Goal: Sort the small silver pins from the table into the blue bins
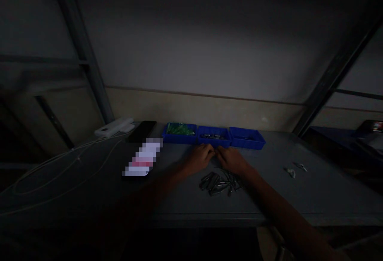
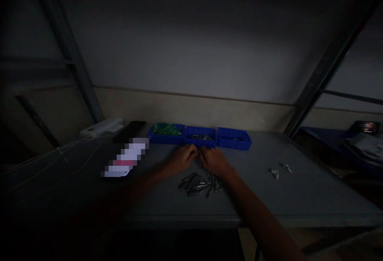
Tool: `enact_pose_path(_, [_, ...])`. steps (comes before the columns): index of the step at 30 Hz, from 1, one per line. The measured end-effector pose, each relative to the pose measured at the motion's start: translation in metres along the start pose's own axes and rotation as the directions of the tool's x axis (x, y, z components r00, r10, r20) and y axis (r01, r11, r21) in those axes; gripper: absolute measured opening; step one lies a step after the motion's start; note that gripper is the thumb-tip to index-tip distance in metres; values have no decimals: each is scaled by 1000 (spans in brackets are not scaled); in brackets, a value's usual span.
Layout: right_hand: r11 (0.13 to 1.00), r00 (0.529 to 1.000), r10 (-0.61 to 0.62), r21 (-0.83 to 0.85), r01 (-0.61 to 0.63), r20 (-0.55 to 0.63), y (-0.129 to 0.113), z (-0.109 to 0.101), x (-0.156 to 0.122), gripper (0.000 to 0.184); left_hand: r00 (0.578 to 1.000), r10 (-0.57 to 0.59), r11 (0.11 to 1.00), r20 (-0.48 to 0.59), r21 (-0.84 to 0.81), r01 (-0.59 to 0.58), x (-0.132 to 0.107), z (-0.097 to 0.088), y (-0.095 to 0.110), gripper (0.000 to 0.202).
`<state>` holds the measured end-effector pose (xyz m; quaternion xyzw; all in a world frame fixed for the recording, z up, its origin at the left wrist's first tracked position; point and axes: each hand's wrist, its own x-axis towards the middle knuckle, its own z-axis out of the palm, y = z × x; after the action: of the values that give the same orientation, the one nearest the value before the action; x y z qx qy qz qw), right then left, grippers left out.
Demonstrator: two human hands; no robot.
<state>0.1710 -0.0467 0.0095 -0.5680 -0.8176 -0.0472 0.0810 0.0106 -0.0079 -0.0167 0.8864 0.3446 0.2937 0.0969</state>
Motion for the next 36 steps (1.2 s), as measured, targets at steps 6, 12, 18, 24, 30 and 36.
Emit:
enact_pose_path(6, [996,1000,-7,87,9,-23,2,2,0,24,1000,-7,998,-18,-60,6,-1,0,2,14])
enact_pose_path(12, [985,993,20,173,0,-114,14,11,4,22,998,-36,993,-52,-117,29,1,-7,1,12])
enact_pose_path(18, [969,991,0,243,32,-132,22,18,6,21,997,-72,992,-34,-110,68,0,-11,-3,8])
enact_pose_path(24, [961,983,2,270,49,-184,18,18,5,22,996,-88,994,-20,-74,86,1,-7,-3,7])
enact_pose_path(30, [941,976,19,335,56,-215,18,16,4,22,994,-104,992,-39,-75,101,1,-6,-4,6])
enact_pose_path(36, [882,977,-17,457,114,-211,15,8,0,15,994,-97,994,-53,-63,94,1,-5,-4,7])
